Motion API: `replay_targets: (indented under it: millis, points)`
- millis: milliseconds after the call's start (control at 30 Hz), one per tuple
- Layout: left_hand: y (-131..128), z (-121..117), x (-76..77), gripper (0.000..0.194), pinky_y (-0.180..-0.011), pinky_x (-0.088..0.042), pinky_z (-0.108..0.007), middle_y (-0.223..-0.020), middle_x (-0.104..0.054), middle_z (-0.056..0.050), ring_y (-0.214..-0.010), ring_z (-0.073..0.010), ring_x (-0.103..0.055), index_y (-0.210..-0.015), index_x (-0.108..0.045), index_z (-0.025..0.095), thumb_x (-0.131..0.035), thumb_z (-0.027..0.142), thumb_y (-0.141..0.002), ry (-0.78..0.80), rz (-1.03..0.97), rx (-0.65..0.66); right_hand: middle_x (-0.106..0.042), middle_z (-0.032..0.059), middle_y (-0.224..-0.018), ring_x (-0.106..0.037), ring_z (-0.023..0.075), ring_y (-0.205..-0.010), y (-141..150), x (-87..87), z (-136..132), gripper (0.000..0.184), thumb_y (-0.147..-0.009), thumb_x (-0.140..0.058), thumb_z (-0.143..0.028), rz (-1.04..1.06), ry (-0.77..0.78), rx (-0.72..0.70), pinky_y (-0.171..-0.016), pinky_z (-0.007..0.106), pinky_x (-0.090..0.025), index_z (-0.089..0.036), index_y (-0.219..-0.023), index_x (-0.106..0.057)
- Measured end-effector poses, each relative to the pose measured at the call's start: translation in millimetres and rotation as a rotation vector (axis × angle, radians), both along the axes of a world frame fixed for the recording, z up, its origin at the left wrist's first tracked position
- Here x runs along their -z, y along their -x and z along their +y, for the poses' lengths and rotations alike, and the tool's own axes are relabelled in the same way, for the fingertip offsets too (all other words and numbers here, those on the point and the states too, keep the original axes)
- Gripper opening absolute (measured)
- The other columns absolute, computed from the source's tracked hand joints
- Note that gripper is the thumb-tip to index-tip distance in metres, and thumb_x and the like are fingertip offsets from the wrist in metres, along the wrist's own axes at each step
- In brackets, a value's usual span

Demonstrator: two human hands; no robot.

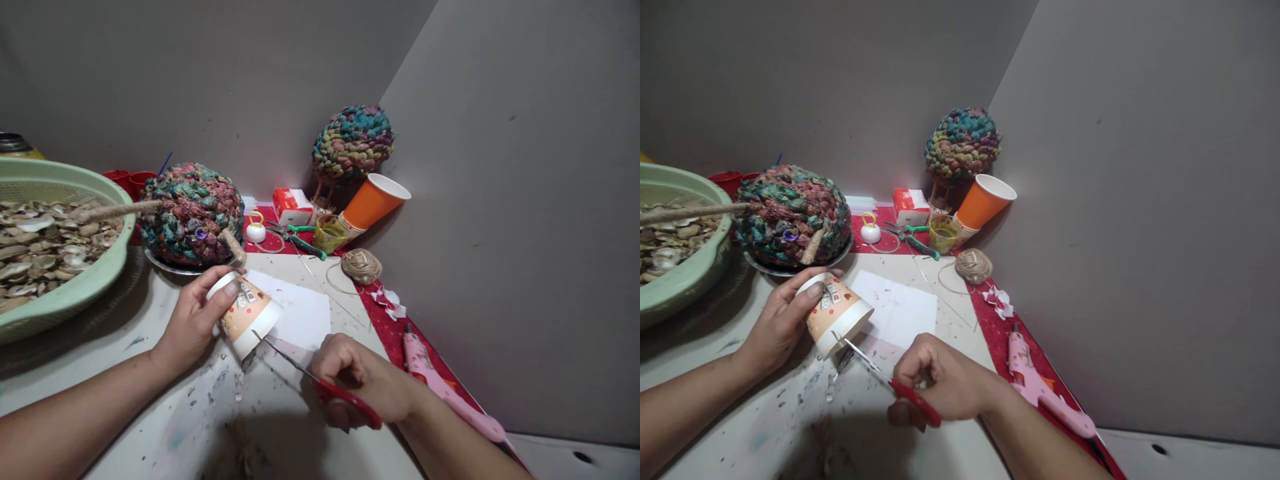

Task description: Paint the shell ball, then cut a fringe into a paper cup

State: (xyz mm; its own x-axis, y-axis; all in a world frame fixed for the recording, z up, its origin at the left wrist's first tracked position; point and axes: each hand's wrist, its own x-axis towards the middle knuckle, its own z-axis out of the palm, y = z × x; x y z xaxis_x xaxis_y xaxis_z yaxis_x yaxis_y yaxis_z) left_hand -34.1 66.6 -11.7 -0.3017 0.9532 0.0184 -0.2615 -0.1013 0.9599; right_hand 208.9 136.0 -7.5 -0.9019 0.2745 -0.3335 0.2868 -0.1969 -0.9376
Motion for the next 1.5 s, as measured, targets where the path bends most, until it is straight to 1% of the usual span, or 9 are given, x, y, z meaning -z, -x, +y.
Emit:
replay_targets:
  millis: [133,233,433,667,933,1067,1300,1500]
  points:
    - [0.2,-0.2,-0.1,0.036,-0.071,-0.049,-0.020,-0.090,-0.071,0.001,-0.080,-0.0144,-0.059,-0.099,-0.073,0.021,-0.078,0.050,-0.077,0.001,-0.002,-0.010,-0.053,0.0025,-0.043,-0.042,0.0046,-0.035,0.7,0.1,2.3,0.063,-0.065,-0.084,-0.064,0.055,-0.052,-0.019,-0.035,0.015,-0.032,-0.007,-0.051,-0.061]
    - [0.7,-0.2,1.0,0.036,-0.072,-0.049,-0.021,-0.092,-0.072,0.000,-0.082,-0.0150,-0.060,-0.100,-0.073,0.022,-0.077,0.050,-0.078,-0.001,0.002,-0.007,-0.052,0.0033,-0.043,-0.041,0.0049,-0.036,1.8,0.0,2.6,0.066,-0.066,-0.081,-0.068,0.084,-0.073,-0.028,-0.036,0.016,-0.032,-0.008,-0.050,-0.060]
    - [-1.3,-1.3,-1.0,0.036,-0.071,-0.049,-0.021,-0.095,-0.074,0.000,-0.083,-0.0158,-0.061,-0.100,-0.071,0.022,-0.079,0.049,-0.077,-0.010,0.028,-0.009,-0.052,0.0020,-0.043,-0.041,0.0046,-0.036,1.8,0.8,1.3,0.065,-0.068,-0.079,-0.068,0.091,-0.073,-0.034,-0.036,0.015,-0.032,-0.008,-0.050,-0.059]
    - [-1.7,-1.4,-4.6,0.039,-0.070,-0.049,-0.021,-0.100,-0.076,-0.003,-0.084,-0.0171,-0.063,-0.100,-0.068,0.020,-0.078,0.050,-0.077,-0.011,0.089,-0.019,-0.051,0.0007,-0.043,-0.041,0.0044,-0.037,4.0,-4.6,0.6,0.064,-0.068,-0.080,-0.067,0.078,-0.097,-0.029,-0.037,0.015,-0.032,-0.009,-0.050,-0.059]
    - [-1.8,-1.4,-5.7,0.042,-0.073,-0.053,-0.028,-0.102,-0.076,-0.008,-0.089,-0.0242,-0.067,-0.099,-0.068,0.019,-0.077,0.052,-0.075,0.009,0.135,-0.042,-0.052,0.0021,-0.043,-0.044,0.0056,-0.036,1.4,2.1,1.8,0.064,-0.070,-0.078,-0.067,0.088,-0.109,-0.030,-0.037,0.016,-0.034,-0.009,-0.051,-0.059]
    - [-1.5,-1.9,-4.1,0.040,-0.076,-0.052,-0.027,-0.102,-0.077,-0.006,-0.089,-0.0224,-0.067,-0.100,-0.068,0.020,-0.077,0.050,-0.076,-0.001,0.114,-0.036,-0.052,0.0021,-0.043,-0.043,0.0057,-0.036,0.6,4.7,2.0,0.066,-0.070,-0.077,-0.069,0.092,-0.108,-0.037,-0.037,0.016,-0.034,-0.009,-0.052,-0.060]
    - [-1.8,-1.7,-5.8,0.039,-0.072,-0.050,-0.025,-0.099,-0.075,-0.005,-0.087,-0.0210,-0.065,-0.100,-0.069,0.019,-0.077,0.050,-0.076,-0.004,0.126,-0.036,-0.052,0.0006,-0.043,-0.044,0.0055,-0.036,2.2,0.7,1.2,0.063,-0.070,-0.078,-0.067,0.077,-0.095,-0.030,-0.037,0.016,-0.033,-0.010,-0.052,-0.059]
    - [-0.6,-1.4,-4.9,0.040,-0.070,-0.049,-0.025,-0.101,-0.074,-0.005,-0.084,-0.0199,-0.063,-0.102,-0.069,0.019,-0.076,0.051,-0.078,-0.003,0.155,-0.032,-0.051,0.0006,-0.042,-0.041,0.0050,-0.036,2.4,2.3,1.6,0.062,-0.075,-0.076,-0.065,0.126,-0.122,-0.024,-0.037,0.016,-0.032,-0.010,-0.051,-0.058]
